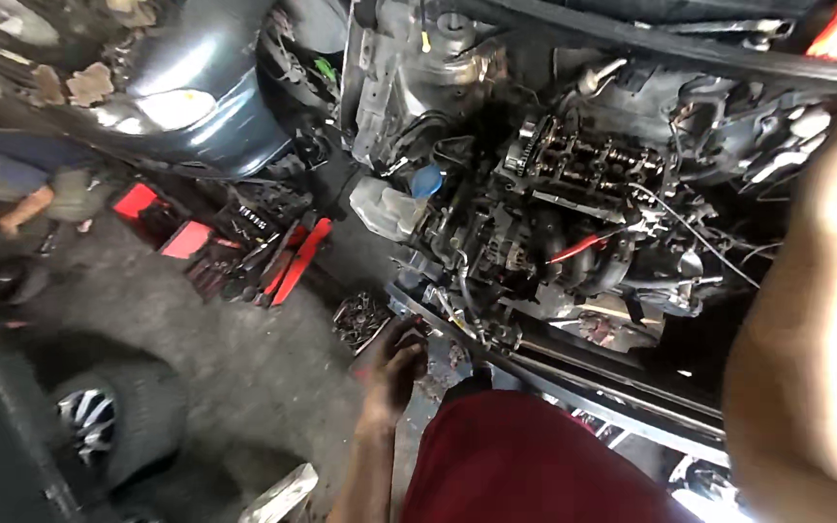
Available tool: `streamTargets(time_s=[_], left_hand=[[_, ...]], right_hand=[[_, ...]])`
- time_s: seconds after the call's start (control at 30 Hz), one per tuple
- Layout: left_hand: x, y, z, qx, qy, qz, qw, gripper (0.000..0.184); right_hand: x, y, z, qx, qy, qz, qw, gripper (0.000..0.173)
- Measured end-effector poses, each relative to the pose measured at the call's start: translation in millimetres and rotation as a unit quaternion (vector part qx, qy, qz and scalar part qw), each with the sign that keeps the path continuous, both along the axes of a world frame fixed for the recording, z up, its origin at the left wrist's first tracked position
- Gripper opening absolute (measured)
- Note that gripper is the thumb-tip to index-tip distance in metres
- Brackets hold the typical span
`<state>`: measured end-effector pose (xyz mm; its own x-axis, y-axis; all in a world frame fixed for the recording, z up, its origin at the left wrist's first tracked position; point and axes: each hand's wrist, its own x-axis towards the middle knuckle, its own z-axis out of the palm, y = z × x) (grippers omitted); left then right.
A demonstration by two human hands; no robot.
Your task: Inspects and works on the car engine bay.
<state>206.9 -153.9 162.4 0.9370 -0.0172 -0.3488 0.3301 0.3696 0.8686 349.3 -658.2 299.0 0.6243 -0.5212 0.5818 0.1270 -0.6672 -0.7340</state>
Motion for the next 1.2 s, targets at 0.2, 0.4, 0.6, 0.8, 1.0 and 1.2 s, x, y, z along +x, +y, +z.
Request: streamTargets(time_s=[0.2,0.4,0.6,0.8,1.0,1.2], left_hand=[[47,16,-43,0.085,0.082,-0.001,0.993,0.034],[116,-10,-56,0.502,-0.044,-0.255,0.825,0.045],[152,-34,-68,0.610,-0.044,-0.396,0.685,0.052],[181,-45,-91,0.612,-0.096,-0.554,0.556,0.044],[217,-49,-131,0.555,-0.183,-0.647,0.489,0.083],[220,-88,-152,0.477,-0.170,-0.696,0.509,0.086]], right_hand=[[-106,202,-133,0.022,0.455,0.409,0.790,0.034],[-62,267,-191,-0.062,0.630,0.388,0.670,0.036],[-39,288,-191,-0.136,0.644,0.359,0.662,0.040],[-37,311,-210,-0.106,0.708,0.372,0.591,0.037],[-31,322,-207,-0.116,0.762,0.338,0.540,0.030],[-35,320,-209,-0.090,0.759,0.321,0.559,0.031]])
